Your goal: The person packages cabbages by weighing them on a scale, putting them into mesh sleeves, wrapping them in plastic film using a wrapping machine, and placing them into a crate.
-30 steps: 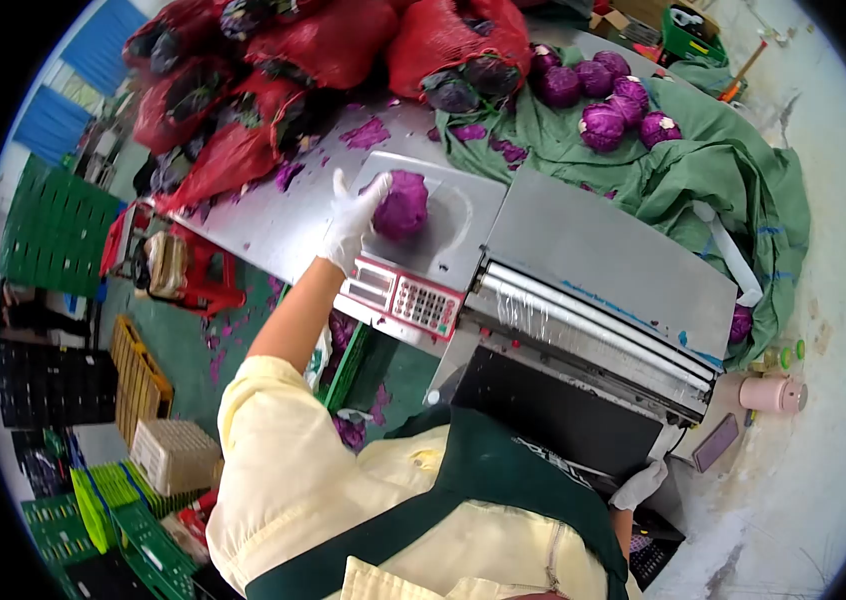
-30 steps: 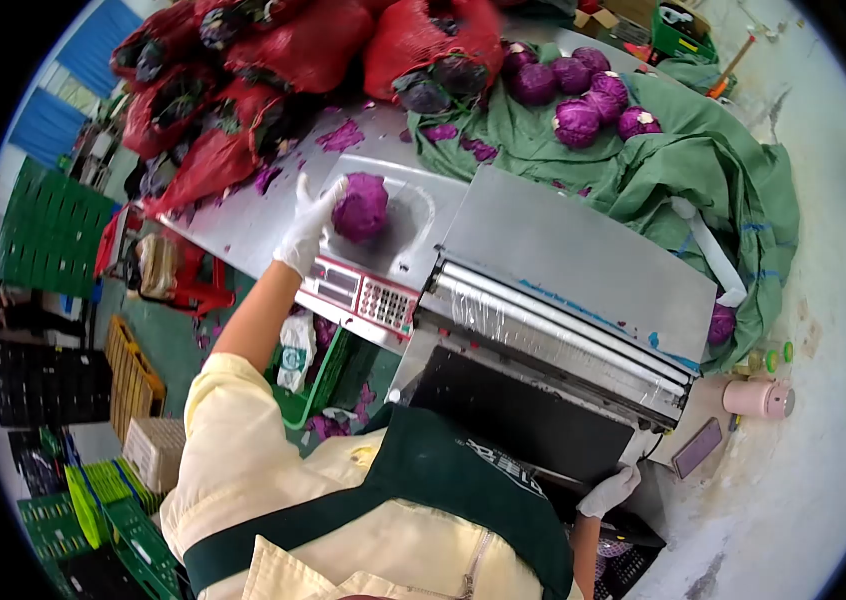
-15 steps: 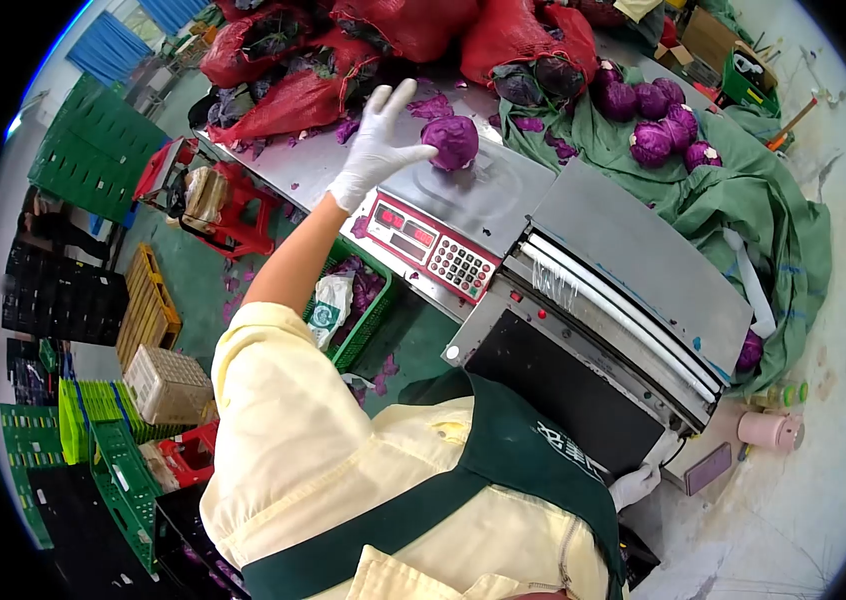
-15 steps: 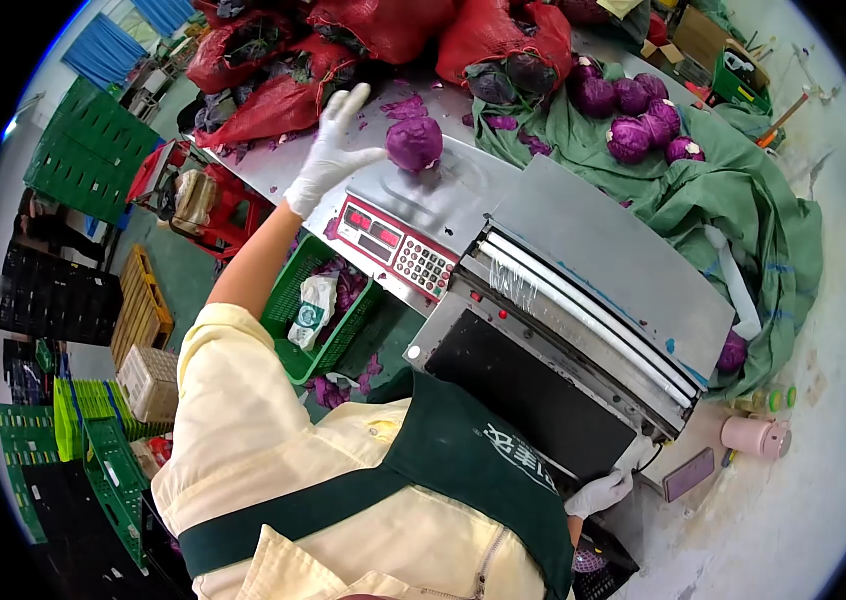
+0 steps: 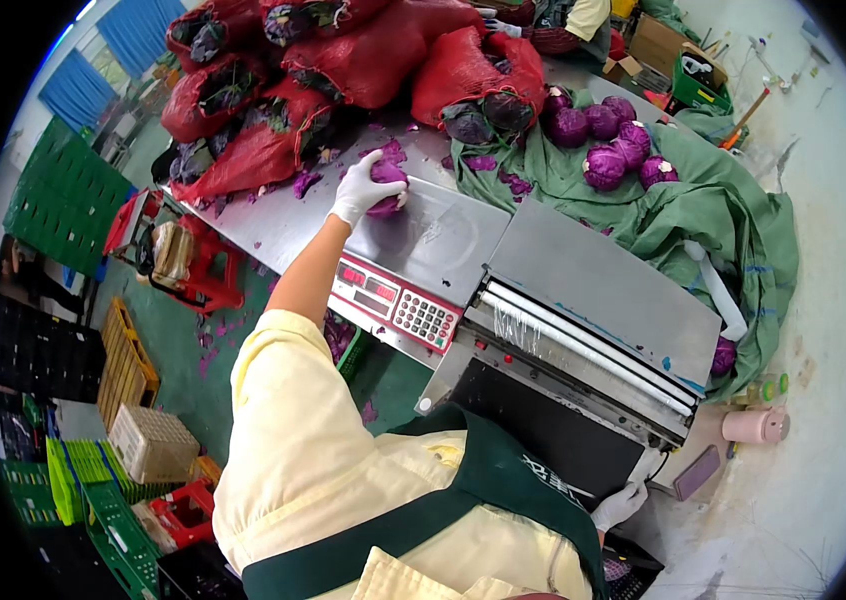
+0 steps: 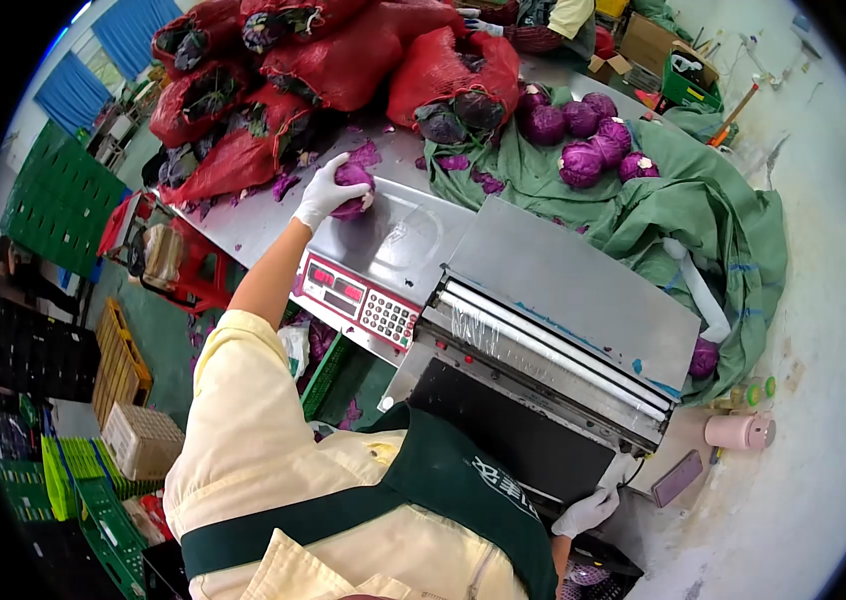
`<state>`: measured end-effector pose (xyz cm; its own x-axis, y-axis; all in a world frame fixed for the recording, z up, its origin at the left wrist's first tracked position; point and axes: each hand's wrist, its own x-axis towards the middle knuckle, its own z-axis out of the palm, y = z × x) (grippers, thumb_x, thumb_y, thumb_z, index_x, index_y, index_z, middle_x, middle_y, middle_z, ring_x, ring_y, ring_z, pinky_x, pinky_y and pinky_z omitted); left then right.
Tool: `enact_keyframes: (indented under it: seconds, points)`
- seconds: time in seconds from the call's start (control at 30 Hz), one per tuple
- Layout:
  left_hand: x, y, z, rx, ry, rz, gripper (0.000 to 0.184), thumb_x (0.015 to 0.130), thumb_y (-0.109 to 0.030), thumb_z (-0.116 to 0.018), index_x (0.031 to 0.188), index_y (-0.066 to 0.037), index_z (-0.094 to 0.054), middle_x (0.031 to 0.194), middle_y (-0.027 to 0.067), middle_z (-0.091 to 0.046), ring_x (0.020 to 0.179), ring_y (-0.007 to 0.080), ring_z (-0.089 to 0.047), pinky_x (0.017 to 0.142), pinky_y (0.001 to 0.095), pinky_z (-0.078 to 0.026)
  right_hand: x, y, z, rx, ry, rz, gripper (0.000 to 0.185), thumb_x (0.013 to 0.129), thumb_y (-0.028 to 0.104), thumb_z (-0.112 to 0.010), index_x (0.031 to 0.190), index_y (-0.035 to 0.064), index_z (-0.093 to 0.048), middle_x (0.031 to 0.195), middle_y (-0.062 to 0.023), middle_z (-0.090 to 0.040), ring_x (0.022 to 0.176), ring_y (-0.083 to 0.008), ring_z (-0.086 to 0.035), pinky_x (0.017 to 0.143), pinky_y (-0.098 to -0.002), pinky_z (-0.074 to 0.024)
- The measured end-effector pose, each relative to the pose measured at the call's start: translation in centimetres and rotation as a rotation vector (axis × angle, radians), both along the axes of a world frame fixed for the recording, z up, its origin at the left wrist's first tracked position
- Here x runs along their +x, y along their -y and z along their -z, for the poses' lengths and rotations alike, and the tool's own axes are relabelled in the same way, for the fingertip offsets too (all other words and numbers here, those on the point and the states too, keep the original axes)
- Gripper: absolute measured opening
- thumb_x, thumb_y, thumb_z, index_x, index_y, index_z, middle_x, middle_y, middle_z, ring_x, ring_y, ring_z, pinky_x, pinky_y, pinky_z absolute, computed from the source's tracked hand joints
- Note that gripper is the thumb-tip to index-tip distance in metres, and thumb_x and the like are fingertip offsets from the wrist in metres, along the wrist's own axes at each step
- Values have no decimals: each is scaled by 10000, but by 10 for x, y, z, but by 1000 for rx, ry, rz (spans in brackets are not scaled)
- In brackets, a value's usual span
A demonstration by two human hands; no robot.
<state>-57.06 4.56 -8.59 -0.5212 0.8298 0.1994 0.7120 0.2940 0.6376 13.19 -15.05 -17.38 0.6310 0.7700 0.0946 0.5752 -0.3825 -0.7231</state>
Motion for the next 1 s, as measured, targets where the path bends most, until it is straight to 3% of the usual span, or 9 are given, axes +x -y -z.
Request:
enact_keyframes:
  seconds: [0.2, 0.3, 0.4, 0.47, 0.57, 0.63, 0.73, 0.83, 1.0]
  points:
    - [-33, -3, 15, 313, 744, -166, 796, 710, -360, -827, 1284, 46, -455, 1139, 183, -589, 1005, 257, -624, 868, 349, -521, -3, -6, -4, 114, 41, -1, 301, 922, 96, -492, 1168, -70, -536, 1131, -210, -564, 1044, -329, -533, 940, -371, -408]
    - [14, 4, -19, 344, 1523, 252, 611, 888, -414, -637, 1298, 5, -466, 1239, 164, -567, 1093, 291, -597, 962, 428, -496, -19, -16, -66, 320, 336, -183, 266, 914, 54, -517, 1153, -58, -548, 1150, -169, -567, 1048, -285, -543, 925, -365, -430]
    - [100, -13, -68, 315, 1760, 355, 606, 911, -473, -577, 1330, -49, -465, 1317, 123, -539, 1199, 257, -535, 1053, 459, -411, -84, -85, -151, 406, -276, -489, 233, 884, 33, -547, 1104, -22, -601, 1102, -131, -588, 1043, -265, -548, 958, -355, -396]
    - [159, -31, -79, 209, 1748, 488, 642, 904, -495, -574, 1350, -51, -444, 1339, 129, -519, 1223, 268, -514, 1066, 450, -399, -116, -132, -195, 301, -77, -825, 346, 855, 35, -561, 1199, 0, -585, 1287, -132, -535, 1235, -236, -463, 1049, -345, -343]
    - [253, -57, -83, 44, 1835, 668, 662, 895, -503, -582, 1364, -62, -429, 1352, 121, -509, 1232, 278, -505, 1061, 471, -402, -166, -187, -221, 88, -495, -1088, 728, 873, 164, -569, 1488, 44, -197, 1471, -157, -337, 1370, -266, -326, 1107, -370, -280]
    - [301, -67, -75, -16, 1817, 630, 647, 876, -486, -626, 1335, -66, -450, 1302, 87, -545, 1181, 236, -539, 1018, 438, -439, -187, -217, -201, 180, -591, -1125, 771, 889, 204, -627, 1493, 55, -170, 1454, -144, -350, 1334, -253, -361, 1099, -356, -294]
    - [346, -61, -80, 28, 1237, 535, 674, 849, -369, -717, 1325, 9, -426, 1260, 136, -540, 1148, 189, -526, 984, 308, -428, -181, -257, -168, 213, -757, -1053, 838, 807, 245, -764, 1445, 28, -265, 1369, -125, -425, 1249, -207, -422, 1071, -331, -336]
    - [357, -67, -56, -67, 1062, 615, 637, 899, -482, -614, 1284, 5, -471, 1181, 91, -581, 1088, 138, -537, 945, 275, -412, -149, -272, -155, 125, -749, -1056, 839, 805, 370, -758, 1412, -2, -314, 1323, -121, -472, 1221, -199, -447, 1055, -323, -350]
    - [373, -74, -26, -134, 873, 587, 695, 890, -536, -585, 1283, 31, -503, 1190, 148, -587, 1113, 209, -552, 974, 298, -410, -132, -276, -140, 47, -631, -1031, 832, 798, 429, -748, 1388, -9, -357, 1313, -139, -488, 1200, -214, -477, 1041, -330, -363]
